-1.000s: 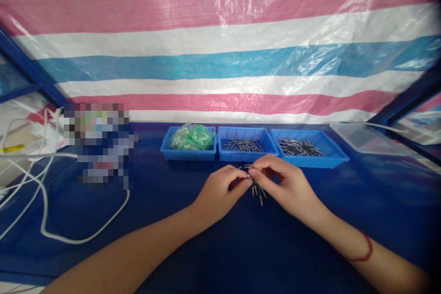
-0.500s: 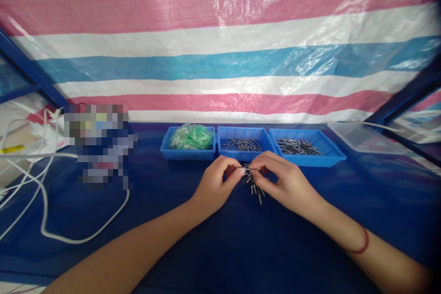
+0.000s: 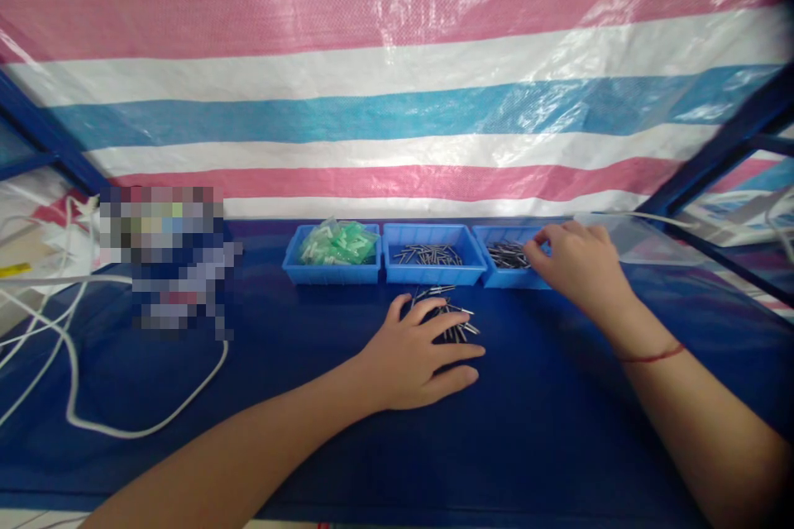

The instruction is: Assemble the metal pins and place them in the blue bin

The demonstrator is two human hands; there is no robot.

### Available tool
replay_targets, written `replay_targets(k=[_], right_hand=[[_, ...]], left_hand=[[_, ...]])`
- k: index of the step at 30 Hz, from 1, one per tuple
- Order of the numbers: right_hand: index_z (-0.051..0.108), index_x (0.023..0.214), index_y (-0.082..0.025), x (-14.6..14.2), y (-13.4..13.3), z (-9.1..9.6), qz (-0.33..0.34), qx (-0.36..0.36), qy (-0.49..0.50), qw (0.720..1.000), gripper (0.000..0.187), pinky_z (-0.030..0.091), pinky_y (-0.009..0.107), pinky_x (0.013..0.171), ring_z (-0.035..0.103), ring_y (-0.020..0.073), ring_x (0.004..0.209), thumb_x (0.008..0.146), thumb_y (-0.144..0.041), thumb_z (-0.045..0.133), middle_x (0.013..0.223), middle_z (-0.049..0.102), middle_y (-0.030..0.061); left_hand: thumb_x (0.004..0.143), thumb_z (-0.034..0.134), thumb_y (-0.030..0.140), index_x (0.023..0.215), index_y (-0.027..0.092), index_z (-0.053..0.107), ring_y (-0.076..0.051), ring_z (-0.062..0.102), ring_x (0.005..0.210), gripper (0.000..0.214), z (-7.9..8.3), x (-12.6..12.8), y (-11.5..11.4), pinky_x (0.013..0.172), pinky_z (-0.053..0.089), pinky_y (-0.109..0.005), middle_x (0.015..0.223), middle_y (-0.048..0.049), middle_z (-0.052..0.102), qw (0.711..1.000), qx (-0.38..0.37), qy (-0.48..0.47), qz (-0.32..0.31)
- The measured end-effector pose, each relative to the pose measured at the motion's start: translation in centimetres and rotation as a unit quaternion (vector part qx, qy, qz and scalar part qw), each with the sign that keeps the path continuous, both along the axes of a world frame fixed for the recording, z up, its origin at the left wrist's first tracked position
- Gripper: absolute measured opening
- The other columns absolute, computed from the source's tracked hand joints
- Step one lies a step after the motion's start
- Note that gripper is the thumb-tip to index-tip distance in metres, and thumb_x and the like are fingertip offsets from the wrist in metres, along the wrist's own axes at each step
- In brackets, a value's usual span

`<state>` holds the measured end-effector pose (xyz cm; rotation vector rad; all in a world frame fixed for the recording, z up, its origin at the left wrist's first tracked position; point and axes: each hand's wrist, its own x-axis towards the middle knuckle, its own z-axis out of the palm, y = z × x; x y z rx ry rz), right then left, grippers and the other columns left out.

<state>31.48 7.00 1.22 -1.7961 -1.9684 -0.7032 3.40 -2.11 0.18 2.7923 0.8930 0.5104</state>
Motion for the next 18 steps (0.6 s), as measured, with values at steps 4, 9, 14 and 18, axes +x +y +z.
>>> replay_targets(k=[4,9,14,18], right_hand=[[0.063,0.077,-0.015,-1.4,-1.3,1.6,0.021,0.033,0.044,0.998,0.025,0.038,0.037,0.074,0.055,0.0232,0.074,0.084,-0.033,0.048,0.073,0.06,0.0109],[0.059,0.074,-0.02,-4.5,-4.7,4.2,0.276,-0.25,0.154,0.915,0.02,0.037,0.026,0.057,0.052,0.0134,0.056,0.086,-0.033,0.048,0.064,0.058,0.0002],[0.06,0.076,-0.019,-6.4,-5.7,2.8,0.324,-0.365,0.106,0.866,0.015,0.033,0.025,0.051,0.054,0.0135,0.053,0.081,-0.033,0.057,0.062,0.06,0.0002],[0.059,0.085,-0.019,-6.9,-5.7,2.0,0.276,-0.337,0.064,0.898,0.015,0.034,0.026,0.056,0.059,0.0168,0.063,0.082,-0.033,0.058,0.073,0.064,0.0039]], left_hand=[[0.096,0.041,0.04,0.121,0.034,0.059,-0.027,0.036,0.131,0.032,-0.3,0.1,0.0,0.104,0.024,-0.053,0.139,0.0002,0.05,1.0,-0.004,0.001,0.023],[0.096,0.042,0.026,0.111,0.027,0.065,-0.023,0.048,0.121,0.027,-0.3,-0.4,1.0,0.097,0.036,-0.042,0.126,-0.0023,0.06,0.999,0.013,0.001,0.042],[0.094,0.048,0.022,0.105,0.023,0.067,-0.021,0.055,0.11,0.021,-0.3,-0.9,2.1,0.09,0.043,-0.036,0.114,-0.0009,0.066,0.999,0.018,0.001,0.052],[0.094,0.049,0.024,0.103,0.023,0.067,-0.021,0.055,0.108,0.02,-0.2,-1.0,2.1,0.09,0.044,-0.036,0.113,-0.0013,0.067,0.998,0.021,-0.009,0.05]])
